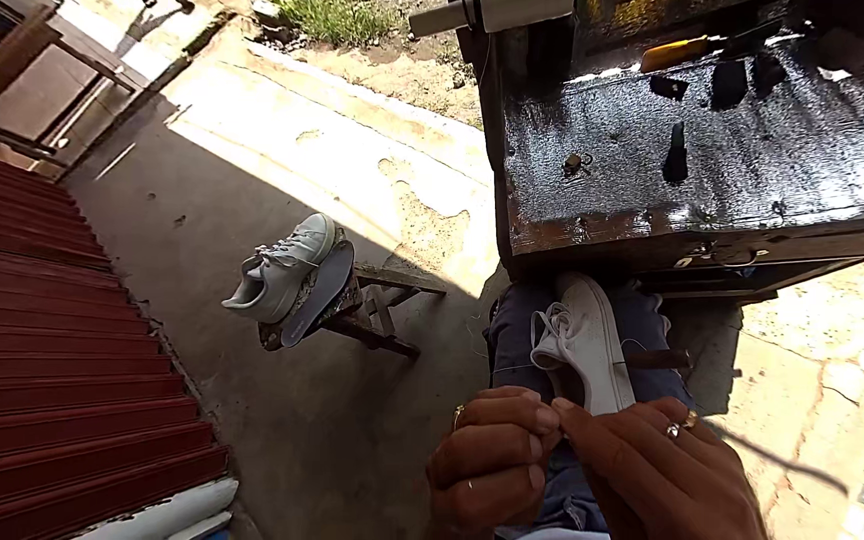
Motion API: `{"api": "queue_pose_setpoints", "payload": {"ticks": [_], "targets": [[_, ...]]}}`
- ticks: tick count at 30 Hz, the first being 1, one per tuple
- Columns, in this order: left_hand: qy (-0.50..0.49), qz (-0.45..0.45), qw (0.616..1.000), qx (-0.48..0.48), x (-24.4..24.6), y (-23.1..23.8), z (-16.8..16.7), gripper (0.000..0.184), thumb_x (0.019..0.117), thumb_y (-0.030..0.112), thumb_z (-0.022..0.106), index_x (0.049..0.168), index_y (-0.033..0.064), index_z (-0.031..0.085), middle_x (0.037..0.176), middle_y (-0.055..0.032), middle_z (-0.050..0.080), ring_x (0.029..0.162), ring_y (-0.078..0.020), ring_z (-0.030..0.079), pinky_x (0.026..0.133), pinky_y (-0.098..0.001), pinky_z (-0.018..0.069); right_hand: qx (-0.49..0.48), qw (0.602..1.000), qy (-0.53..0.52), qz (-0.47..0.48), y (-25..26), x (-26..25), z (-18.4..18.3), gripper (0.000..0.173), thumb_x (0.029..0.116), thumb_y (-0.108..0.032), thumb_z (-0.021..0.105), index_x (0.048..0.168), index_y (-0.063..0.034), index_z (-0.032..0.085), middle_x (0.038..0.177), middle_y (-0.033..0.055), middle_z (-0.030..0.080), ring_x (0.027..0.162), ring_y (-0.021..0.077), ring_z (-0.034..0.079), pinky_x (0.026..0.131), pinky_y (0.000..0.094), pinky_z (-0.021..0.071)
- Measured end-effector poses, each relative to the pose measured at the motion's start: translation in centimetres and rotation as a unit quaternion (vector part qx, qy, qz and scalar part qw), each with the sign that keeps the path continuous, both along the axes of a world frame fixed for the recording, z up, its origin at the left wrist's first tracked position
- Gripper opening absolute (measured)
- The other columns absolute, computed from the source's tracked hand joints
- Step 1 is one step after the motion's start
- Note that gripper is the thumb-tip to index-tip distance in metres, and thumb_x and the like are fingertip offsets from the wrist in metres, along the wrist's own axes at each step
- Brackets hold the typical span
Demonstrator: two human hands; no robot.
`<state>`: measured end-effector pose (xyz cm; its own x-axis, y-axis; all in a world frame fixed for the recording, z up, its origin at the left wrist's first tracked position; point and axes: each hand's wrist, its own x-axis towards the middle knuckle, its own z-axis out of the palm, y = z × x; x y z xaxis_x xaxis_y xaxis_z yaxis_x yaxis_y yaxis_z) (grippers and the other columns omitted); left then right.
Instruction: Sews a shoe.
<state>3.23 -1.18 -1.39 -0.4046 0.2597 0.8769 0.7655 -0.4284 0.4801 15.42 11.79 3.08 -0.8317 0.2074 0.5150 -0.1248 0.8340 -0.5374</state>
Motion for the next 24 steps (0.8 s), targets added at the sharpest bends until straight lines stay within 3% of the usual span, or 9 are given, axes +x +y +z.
{"api": "queue_pose_setpoints", "payload": {"ticks": [5, 9, 11, 13, 17, 20, 21, 23, 24], "targets": [[-0.076, -0.009, 0.997, -0.005, 0.6, 0.4, -0.2, 0.018, 0.0941, 0.004, 0.071, 0.105, 0.0145, 0.062, 0.111, 0.0016, 0.065, 0.106, -0.0150, 0.068, 0.091, -0.0307, 0.0612, 0.026, 0.999, 0.015, -0.013, 0.4, -0.2, -0.7, 0.023, 0.1033, -0.015, 0.055, 0.120, -0.0121, 0.070, 0.083, 0.0024, 0.066, 0.076, 0.0148, 0.057, 0.076, 0.0282, 0.0419], [-0.167, -0.056, 0.984, -0.012, 0.5, 1.0, -0.5, 0.043, 0.0928, 0.018, 0.076, 0.131, 0.0265, 0.059, 0.118, 0.0057, 0.067, 0.108, -0.0129, 0.067, 0.097, -0.0320, 0.0571, 0.021, 1.000, 0.014, 0.000, 0.6, -0.1, -1.2, 0.021, 0.1036, -0.018, 0.055, 0.118, -0.0137, 0.071, 0.085, 0.0014, 0.068, 0.077, 0.0138, 0.058, 0.077, 0.0280, 0.0422], [-0.193, -0.087, 0.976, -0.041, 0.0, 0.4, -0.7, 0.035, 0.0945, 0.019, 0.075, 0.127, 0.0235, 0.061, 0.106, 0.0043, 0.072, 0.102, -0.0121, 0.070, 0.103, -0.0359, 0.0531, 0.036, 0.999, 0.008, 0.019, 0.6, -0.1, -1.6, 0.019, 0.1036, -0.018, 0.055, 0.116, -0.0146, 0.069, 0.086, 0.0011, 0.068, 0.079, 0.0135, 0.059, 0.078, 0.0287, 0.0430], [-0.200, -0.055, 0.974, -0.086, -1.3, -0.8, -1.3, 0.021, 0.0977, 0.018, 0.070, 0.118, 0.0200, 0.065, 0.099, 0.0036, 0.075, 0.096, -0.0120, 0.073, 0.105, -0.0390, 0.0538, 0.067, 0.997, -0.006, 0.039, 1.7, -0.1, -2.3, 0.021, 0.1037, -0.017, 0.055, 0.119, -0.0153, 0.069, 0.086, 0.0015, 0.068, 0.079, 0.0146, 0.061, 0.077, 0.0301, 0.0449], [-0.225, 0.112, 0.956, -0.150, -6.0, -5.4, -6.4, 0.013, 0.1025, 0.015, 0.062, 0.113, 0.0153, 0.069, 0.095, 0.0071, 0.072, 0.083, -0.0075, 0.071, 0.080, -0.0281, 0.0620, 0.171, 0.983, -0.064, 0.014, 9.3, -2.9, -4.0, 0.023, 0.1026, -0.017, 0.055, 0.116, -0.0173, 0.074, 0.085, 0.0028, 0.072, 0.077, 0.0187, 0.068, 0.073, 0.0381, 0.0524], [-0.289, 0.208, 0.905, -0.233, -7.0, -8.0, -10.7, 0.017, 0.1035, 0.013, 0.055, 0.115, 0.0039, 0.063, 0.081, 0.0086, 0.063, 0.060, 0.0013, 0.058, 0.057, -0.0171, 0.0532, 0.213, 0.959, -0.185, -0.028, 18.2, -9.1, -4.9, 0.027, 0.1048, -0.012, 0.052, 0.122, -0.0145, 0.073, 0.109, 0.0140, 0.075, 0.095, 0.0360, 0.073, 0.085, 0.0593, 0.0518], [-0.294, 0.231, 0.878, -0.297, -6.6, -8.6, -11.8, 0.024, 0.1013, 0.017, 0.058, 0.120, 0.0019, 0.063, 0.079, 0.0052, 0.061, 0.060, -0.0002, 0.056, 0.056, -0.0174, 0.0510, 0.215, 0.949, -0.224, -0.059, 20.8, -11.5, -5.0, 0.030, 0.1064, -0.013, 0.048, 0.126, -0.0158, 0.071, 0.117, 0.0159, 0.073, 0.104, 0.0396, 0.071, 0.092, 0.0630, 0.0474], [-0.263, 0.224, 0.828, -0.442, -4.0, -10.1, -13.4, 0.047, 0.0958, 0.025, 0.064, 0.137, 0.0011, 0.057, 0.095, -0.0086, 0.066, 0.082, -0.0150, 0.063, 0.075, -0.0317, 0.0543, 0.198, 0.932, -0.281, -0.119, 23.9, -14.6, -5.8, 0.036, 0.1068, -0.012, 0.045, 0.137, -0.0158, 0.065, 0.138, 0.0202, 0.063, 0.125, 0.0468, 0.058, 0.104, 0.0697, 0.0367], [-0.242, 0.202, 0.821, -0.476, -2.8, -10.2, -13.8, 0.051, 0.0958, 0.027, 0.064, 0.140, 0.0021, 0.056, 0.105, -0.0133, 0.066, 0.092, -0.0212, 0.064, 0.083, -0.0375, 0.0555, 0.181, 0.932, -0.286, -0.132, 24.2, -15.1, -5.8, 0.041, 0.1060, -0.013, 0.046, 0.145, -0.0158, 0.058, 0.152, 0.0197, 0.051, 0.137, 0.0478, 0.048, 0.107, 0.0727, 0.0322]]}}
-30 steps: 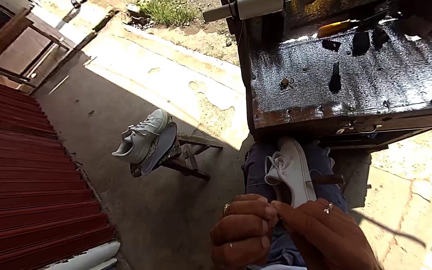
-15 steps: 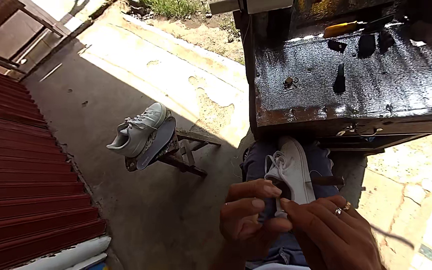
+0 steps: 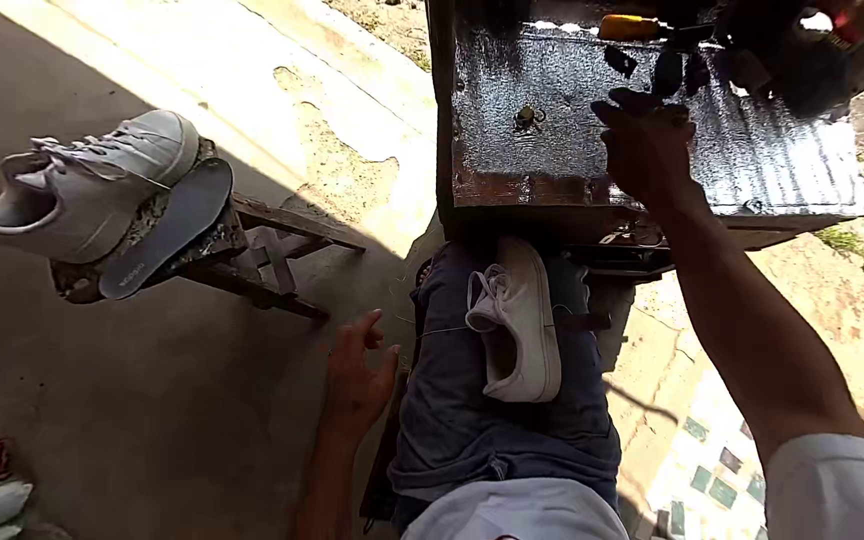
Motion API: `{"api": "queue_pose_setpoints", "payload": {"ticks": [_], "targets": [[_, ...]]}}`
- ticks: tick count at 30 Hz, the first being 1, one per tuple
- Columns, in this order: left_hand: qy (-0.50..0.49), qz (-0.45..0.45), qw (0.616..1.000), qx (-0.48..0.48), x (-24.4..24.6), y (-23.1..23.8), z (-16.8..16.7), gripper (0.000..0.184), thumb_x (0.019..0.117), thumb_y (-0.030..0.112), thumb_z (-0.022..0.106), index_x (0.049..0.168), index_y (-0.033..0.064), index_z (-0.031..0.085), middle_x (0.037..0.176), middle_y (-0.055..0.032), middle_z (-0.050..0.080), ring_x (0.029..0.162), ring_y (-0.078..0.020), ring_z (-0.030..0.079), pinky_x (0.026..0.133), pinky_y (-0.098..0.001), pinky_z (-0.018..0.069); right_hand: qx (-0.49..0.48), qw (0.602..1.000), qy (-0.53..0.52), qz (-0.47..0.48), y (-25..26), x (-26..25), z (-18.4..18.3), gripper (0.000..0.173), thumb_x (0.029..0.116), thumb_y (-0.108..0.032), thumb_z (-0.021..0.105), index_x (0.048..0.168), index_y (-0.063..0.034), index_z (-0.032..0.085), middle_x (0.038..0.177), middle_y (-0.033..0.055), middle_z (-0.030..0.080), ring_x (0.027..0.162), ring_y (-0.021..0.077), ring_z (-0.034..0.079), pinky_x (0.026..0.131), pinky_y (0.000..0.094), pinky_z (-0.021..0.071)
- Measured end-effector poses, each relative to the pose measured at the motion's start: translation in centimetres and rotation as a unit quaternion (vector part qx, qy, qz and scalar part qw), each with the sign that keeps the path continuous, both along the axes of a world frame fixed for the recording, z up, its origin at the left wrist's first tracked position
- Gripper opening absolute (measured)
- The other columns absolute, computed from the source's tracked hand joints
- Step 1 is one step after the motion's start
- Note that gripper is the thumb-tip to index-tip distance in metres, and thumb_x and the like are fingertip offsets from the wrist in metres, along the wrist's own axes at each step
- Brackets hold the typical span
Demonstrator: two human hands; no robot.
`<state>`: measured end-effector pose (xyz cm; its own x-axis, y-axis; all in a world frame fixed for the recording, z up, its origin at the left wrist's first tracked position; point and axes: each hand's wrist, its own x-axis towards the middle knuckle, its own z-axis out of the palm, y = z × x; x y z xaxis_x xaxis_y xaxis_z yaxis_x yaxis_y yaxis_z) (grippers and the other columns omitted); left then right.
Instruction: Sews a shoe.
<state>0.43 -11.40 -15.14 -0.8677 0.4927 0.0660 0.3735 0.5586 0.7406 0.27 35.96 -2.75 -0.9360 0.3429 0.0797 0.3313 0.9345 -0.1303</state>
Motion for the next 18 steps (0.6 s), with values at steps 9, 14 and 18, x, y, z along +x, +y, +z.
{"api": "queue_pose_setpoints", "payload": {"ticks": [9, 14, 18], "targets": [[0.148, -0.154, 0.977, -0.008, 5.5, 8.6, 1.3, 0.027, 0.1022, 0.025, 0.056, 0.116, 0.0201, 0.079, 0.070, -0.0043, 0.070, 0.062, -0.0216, 0.068, 0.060, -0.0407, 0.0540, -0.023, 0.942, -0.249, 0.224, -14.6, 11.4, -0.6, 0.020, 0.0968, -0.029, 0.069, 0.103, -0.0111, 0.074, 0.098, 0.0112, 0.072, 0.091, 0.0330, 0.070, 0.082, 0.0570, 0.0541], [-0.020, -0.228, 0.940, -0.254, 4.6, 14.5, 2.8, 0.024, 0.1020, 0.017, 0.052, 0.097, 0.0033, 0.072, 0.081, -0.0188, 0.071, 0.082, -0.0394, 0.072, 0.067, -0.0561, 0.0544, -0.032, 0.956, -0.240, 0.167, -14.5, 13.1, -4.5, 0.016, 0.0989, -0.007, 0.058, 0.112, -0.0071, 0.067, 0.106, 0.0164, 0.068, 0.094, 0.0378, 0.070, 0.077, 0.0559, 0.0558], [0.135, -0.195, 0.966, -0.099, 4.9, 10.6, 1.5, 0.025, 0.1006, 0.029, 0.057, 0.089, 0.0151, 0.075, 0.079, -0.0050, 0.068, 0.074, -0.0244, 0.070, 0.066, -0.0436, 0.0580, -0.050, 0.965, -0.210, 0.148, -14.1, 13.8, -5.5, 0.016, 0.0982, -0.006, 0.056, 0.111, -0.0078, 0.065, 0.102, 0.0138, 0.070, 0.091, 0.0346, 0.071, 0.077, 0.0534, 0.0558]]}}
